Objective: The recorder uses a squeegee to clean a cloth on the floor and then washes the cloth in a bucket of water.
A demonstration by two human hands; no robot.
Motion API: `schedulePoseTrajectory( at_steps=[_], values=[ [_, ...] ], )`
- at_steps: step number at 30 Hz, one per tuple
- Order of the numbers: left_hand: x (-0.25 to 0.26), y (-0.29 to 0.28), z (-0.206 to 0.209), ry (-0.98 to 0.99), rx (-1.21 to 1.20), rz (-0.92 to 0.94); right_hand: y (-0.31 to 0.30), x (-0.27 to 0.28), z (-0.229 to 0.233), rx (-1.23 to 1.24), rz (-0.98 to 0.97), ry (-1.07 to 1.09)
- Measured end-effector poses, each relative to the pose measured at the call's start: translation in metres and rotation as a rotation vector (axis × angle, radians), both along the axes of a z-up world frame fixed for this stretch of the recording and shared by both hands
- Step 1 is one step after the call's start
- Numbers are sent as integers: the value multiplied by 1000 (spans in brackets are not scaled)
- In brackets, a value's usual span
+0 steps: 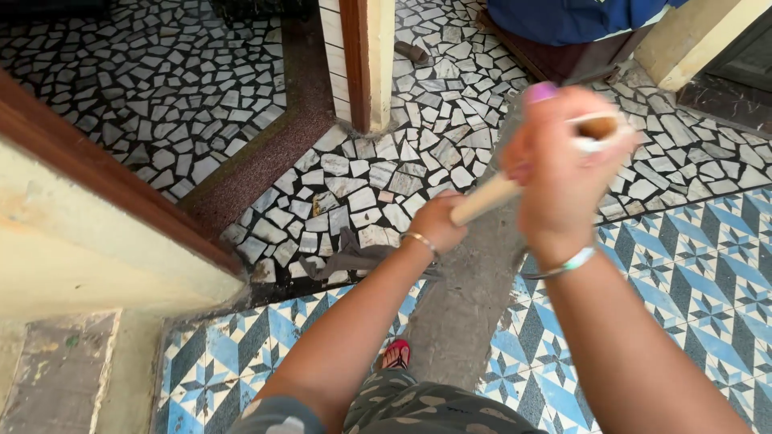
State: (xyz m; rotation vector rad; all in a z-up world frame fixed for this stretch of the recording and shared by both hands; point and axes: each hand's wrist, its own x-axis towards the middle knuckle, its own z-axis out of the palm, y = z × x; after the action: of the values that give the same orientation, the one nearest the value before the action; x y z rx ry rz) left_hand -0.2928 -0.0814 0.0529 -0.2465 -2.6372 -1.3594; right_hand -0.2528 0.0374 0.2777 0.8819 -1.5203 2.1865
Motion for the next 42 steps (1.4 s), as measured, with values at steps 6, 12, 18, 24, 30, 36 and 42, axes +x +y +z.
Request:
schedulePoseTrajectory(
  at_steps=[6,12,18,24,30,36,42],
  values=[
    [-107,29,74,25,-348,-474,47,-28,12,-42,-384,7],
    [-134,26,26,202,-96,-229,39,-21,-32,164,-522,21],
    [-149,8,-49,119,-106,-246,21,-23,-83,443,-492,-136],
    [-126,33,-30,-34,-121,-377,51,-61,-123,464,-389,-172],
    [-135,47,-53,-33,-90,-320,60,-85,-134,402,-346,-118],
    [-214,72,-97,-2,-113,-157,93,-170,-174,323,-257,-74],
    [-346,79,-212,-99,-64,-159,140,-290,-230,557,-62,-158]
  ],
)
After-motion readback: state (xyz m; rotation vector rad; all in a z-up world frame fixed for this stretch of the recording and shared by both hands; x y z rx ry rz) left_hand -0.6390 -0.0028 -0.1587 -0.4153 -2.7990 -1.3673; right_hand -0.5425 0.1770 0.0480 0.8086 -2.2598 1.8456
